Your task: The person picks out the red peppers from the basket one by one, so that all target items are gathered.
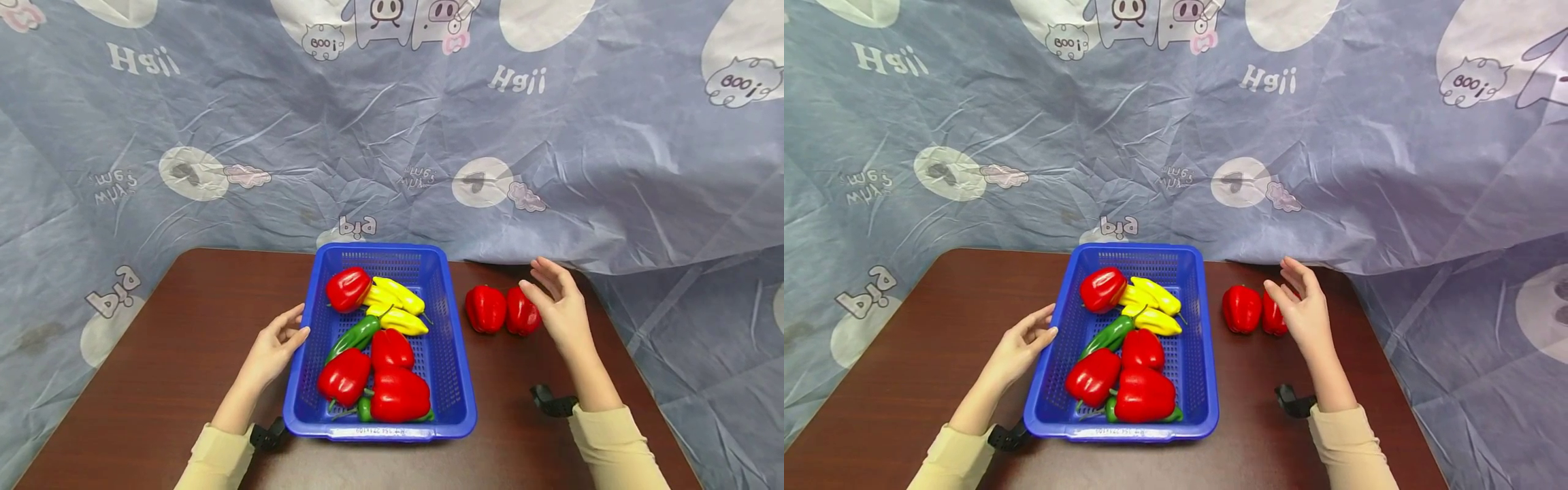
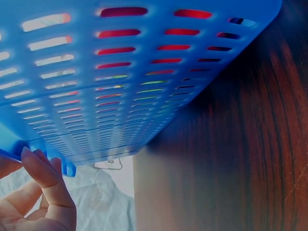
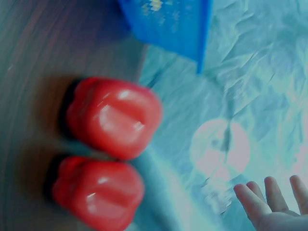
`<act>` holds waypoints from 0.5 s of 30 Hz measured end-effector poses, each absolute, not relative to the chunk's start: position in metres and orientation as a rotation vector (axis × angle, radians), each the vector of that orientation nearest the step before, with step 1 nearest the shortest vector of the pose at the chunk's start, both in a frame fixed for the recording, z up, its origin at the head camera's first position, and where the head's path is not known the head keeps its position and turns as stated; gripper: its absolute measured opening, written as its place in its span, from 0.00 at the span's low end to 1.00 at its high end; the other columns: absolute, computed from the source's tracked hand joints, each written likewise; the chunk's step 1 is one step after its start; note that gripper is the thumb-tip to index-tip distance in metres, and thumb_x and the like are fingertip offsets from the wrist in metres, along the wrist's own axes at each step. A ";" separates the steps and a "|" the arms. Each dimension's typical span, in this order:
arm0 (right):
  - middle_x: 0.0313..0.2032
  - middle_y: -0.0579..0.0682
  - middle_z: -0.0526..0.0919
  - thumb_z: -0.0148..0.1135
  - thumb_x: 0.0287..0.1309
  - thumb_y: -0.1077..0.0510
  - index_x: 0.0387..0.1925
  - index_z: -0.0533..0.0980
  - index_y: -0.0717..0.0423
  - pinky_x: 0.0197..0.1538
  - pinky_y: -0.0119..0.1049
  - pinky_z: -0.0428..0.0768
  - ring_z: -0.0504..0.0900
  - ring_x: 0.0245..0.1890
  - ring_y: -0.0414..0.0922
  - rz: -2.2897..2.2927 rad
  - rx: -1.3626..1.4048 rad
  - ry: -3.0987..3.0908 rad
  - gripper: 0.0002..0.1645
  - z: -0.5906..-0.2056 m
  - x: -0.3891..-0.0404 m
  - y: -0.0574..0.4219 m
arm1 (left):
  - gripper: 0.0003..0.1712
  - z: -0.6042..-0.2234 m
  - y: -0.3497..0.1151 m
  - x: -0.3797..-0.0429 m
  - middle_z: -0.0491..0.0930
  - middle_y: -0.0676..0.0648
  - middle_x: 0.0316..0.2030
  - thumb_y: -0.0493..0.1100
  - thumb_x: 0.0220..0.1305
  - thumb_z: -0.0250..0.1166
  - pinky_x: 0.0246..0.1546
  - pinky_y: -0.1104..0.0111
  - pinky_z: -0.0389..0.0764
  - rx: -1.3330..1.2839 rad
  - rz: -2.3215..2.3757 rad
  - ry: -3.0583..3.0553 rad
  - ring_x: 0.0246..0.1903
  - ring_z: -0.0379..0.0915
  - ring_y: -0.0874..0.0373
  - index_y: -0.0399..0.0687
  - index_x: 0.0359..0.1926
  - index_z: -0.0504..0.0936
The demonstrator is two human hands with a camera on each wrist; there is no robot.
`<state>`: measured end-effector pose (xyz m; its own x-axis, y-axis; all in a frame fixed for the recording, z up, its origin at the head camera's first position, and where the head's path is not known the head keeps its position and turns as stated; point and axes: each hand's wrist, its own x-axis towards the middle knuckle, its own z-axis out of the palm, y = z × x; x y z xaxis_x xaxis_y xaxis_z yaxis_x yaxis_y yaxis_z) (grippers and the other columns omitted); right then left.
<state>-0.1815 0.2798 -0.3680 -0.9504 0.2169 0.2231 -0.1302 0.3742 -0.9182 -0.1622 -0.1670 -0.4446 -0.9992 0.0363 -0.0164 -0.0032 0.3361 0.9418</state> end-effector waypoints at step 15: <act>0.64 0.51 0.73 0.66 0.58 0.68 0.66 0.66 0.61 0.60 0.26 0.72 0.72 0.64 0.39 1.698 0.477 -2.427 0.34 -0.356 -0.148 0.215 | 0.30 -0.442 -0.166 -0.162 0.75 0.32 0.57 0.38 0.70 0.61 0.37 0.78 0.78 0.025 1.746 2.561 0.37 0.78 0.67 0.38 0.70 0.66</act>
